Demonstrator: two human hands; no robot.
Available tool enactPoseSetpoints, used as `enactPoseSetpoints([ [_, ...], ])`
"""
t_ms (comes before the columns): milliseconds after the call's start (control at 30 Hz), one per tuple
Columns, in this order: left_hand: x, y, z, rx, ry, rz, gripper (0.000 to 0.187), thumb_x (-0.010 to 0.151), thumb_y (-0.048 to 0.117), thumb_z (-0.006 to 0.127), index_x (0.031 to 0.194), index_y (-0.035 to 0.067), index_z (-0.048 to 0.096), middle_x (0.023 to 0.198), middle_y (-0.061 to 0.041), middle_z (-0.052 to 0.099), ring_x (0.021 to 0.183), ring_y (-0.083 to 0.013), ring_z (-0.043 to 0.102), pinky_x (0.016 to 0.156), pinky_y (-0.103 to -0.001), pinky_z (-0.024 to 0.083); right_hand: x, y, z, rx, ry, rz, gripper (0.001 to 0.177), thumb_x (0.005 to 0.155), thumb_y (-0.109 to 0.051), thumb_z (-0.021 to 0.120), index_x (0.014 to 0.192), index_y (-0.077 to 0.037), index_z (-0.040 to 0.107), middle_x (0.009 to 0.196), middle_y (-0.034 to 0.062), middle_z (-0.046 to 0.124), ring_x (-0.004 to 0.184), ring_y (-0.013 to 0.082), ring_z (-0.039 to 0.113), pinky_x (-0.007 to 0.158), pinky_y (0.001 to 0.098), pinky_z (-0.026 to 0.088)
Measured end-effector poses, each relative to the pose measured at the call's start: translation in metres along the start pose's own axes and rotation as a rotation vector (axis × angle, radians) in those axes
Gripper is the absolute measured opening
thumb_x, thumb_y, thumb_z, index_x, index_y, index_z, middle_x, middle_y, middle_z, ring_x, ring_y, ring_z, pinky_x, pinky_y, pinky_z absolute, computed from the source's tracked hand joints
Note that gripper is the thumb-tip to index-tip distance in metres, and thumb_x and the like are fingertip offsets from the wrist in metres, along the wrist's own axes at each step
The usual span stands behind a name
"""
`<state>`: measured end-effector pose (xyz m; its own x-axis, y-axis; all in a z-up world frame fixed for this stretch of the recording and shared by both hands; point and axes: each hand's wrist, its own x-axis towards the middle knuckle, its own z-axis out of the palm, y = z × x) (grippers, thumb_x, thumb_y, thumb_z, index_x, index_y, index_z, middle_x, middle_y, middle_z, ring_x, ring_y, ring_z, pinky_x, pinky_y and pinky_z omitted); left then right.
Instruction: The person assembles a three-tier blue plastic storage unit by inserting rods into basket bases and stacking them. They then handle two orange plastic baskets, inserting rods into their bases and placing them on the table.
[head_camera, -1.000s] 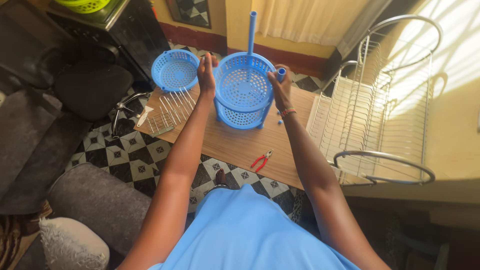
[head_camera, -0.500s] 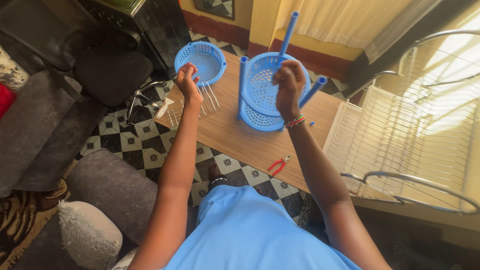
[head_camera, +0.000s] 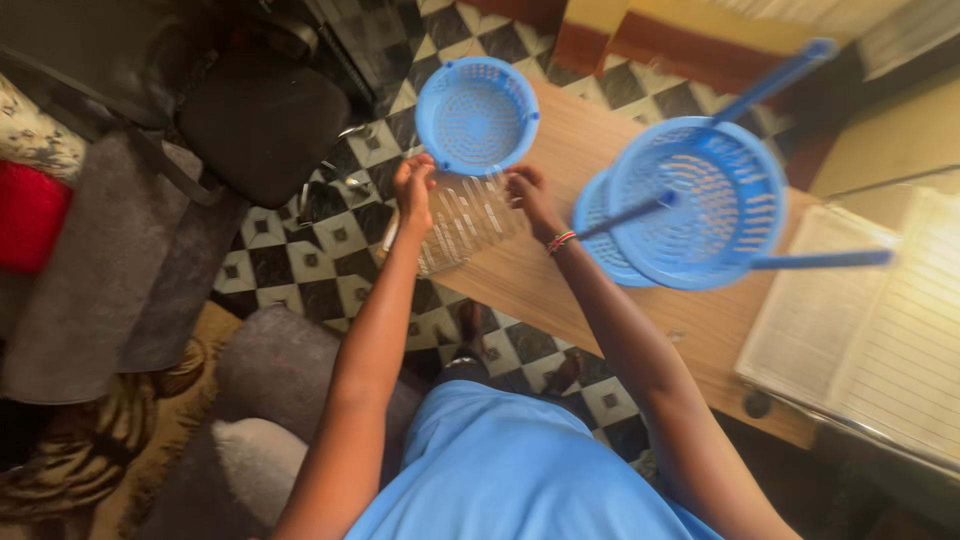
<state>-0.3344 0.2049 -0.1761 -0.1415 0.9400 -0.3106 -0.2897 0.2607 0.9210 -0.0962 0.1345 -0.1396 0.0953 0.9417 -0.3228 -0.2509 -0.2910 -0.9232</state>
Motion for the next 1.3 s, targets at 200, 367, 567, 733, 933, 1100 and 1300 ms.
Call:
enactPoseSetpoints([
  [200,0.069,-0.052,-0.024,0.112,-0.029,-0.118,0.03,0.092,0.012,0.064,0.122,0.006,0.066,0.121,-0.005,0.068,0.108,-0.0146,0.063,0.085,-0.03,0.051,0.064,0.08,0.003,-0.29,0.296,-0.094,0.027,0.096,-0.015,0.063,0.119,-0.002,0.066,0.101,0.007,0.068,0.089,0.0137,0.063,0.08,0.029,0.053],
  [367,0.106,-0.082,-0.023,0.125,-0.075,-0.189,0.059,0.093,0.008,0.061,0.15,0.003,0.046,0.149,-0.009,0.051,0.135,-0.0206,0.05,0.108,-0.036,0.042,0.113,0.098,-0.018,-0.285,0.556,-0.083,0.043,0.094,-0.015,0.067,0.133,0.001,0.059,0.119,0.0139,0.064,0.105,0.0204,0.063,0.091,0.033,0.052],
  [567,0.131,-0.097,-0.008,0.068,-0.146,-0.205,0.066,0.09,0.002,0.063,0.152,0.003,0.039,0.142,-0.016,0.06,0.129,-0.0238,0.059,0.11,-0.037,0.044,0.157,0.107,-0.048,-0.034,0.552,0.237,0.064,0.094,-0.023,0.07,0.147,-0.003,0.04,0.128,0.0094,0.056,0.11,0.0206,0.061,0.09,0.0401,0.054],
  [733,0.141,-0.071,0.006,0.13,-0.1,-0.137,0.053,0.091,0.001,0.069,0.142,-0.003,0.056,0.13,-0.016,0.069,0.116,-0.0217,0.067,0.103,-0.036,0.051,0.169,0.092,-0.042,0.009,0.474,0.255,0.037,0.096,-0.022,0.068,0.129,-0.005,0.064,0.114,0.0068,0.064,0.102,0.0181,0.063,0.089,0.044,0.057],
  [933,0.15,-0.016,0.026,-0.183,-0.133,-0.053,0.055,0.088,-0.002,0.072,0.141,-0.001,0.056,0.125,-0.013,0.071,0.112,-0.0188,0.067,0.099,-0.034,0.053,0.156,0.03,-0.024,0.392,0.383,0.081,0.025,0.102,-0.015,0.062,0.127,-0.01,0.061,0.114,0.0026,0.066,0.107,0.0183,0.065,0.09,0.0476,0.059],
  [1100,0.133,0.021,0.031,-0.28,-0.185,0.022,0.063,0.09,0.012,0.076,0.147,0.003,0.053,0.132,-0.008,0.067,0.116,-0.0165,0.063,0.097,-0.032,0.05,0.122,-0.015,-0.002,0.444,0.287,-0.099,0.028,0.101,-0.013,0.061,0.129,-0.011,0.061,0.118,0.0032,0.069,0.107,0.0191,0.067,0.092,0.0474,0.058],
  [1300,0.082,0.058,0.016,-0.483,-0.286,-0.076,0.073,0.093,0.039,0.073,0.154,0.01,0.044,0.141,-0.006,0.06,0.122,-0.0187,0.059,0.097,-0.039,0.047,0.065,-0.053,0.021,0.468,0.301,-0.093,0.031,0.101,-0.014,0.059,0.132,-0.012,0.061,0.114,0.0013,0.07,0.103,0.0165,0.068,0.086,0.0414,0.058],
])
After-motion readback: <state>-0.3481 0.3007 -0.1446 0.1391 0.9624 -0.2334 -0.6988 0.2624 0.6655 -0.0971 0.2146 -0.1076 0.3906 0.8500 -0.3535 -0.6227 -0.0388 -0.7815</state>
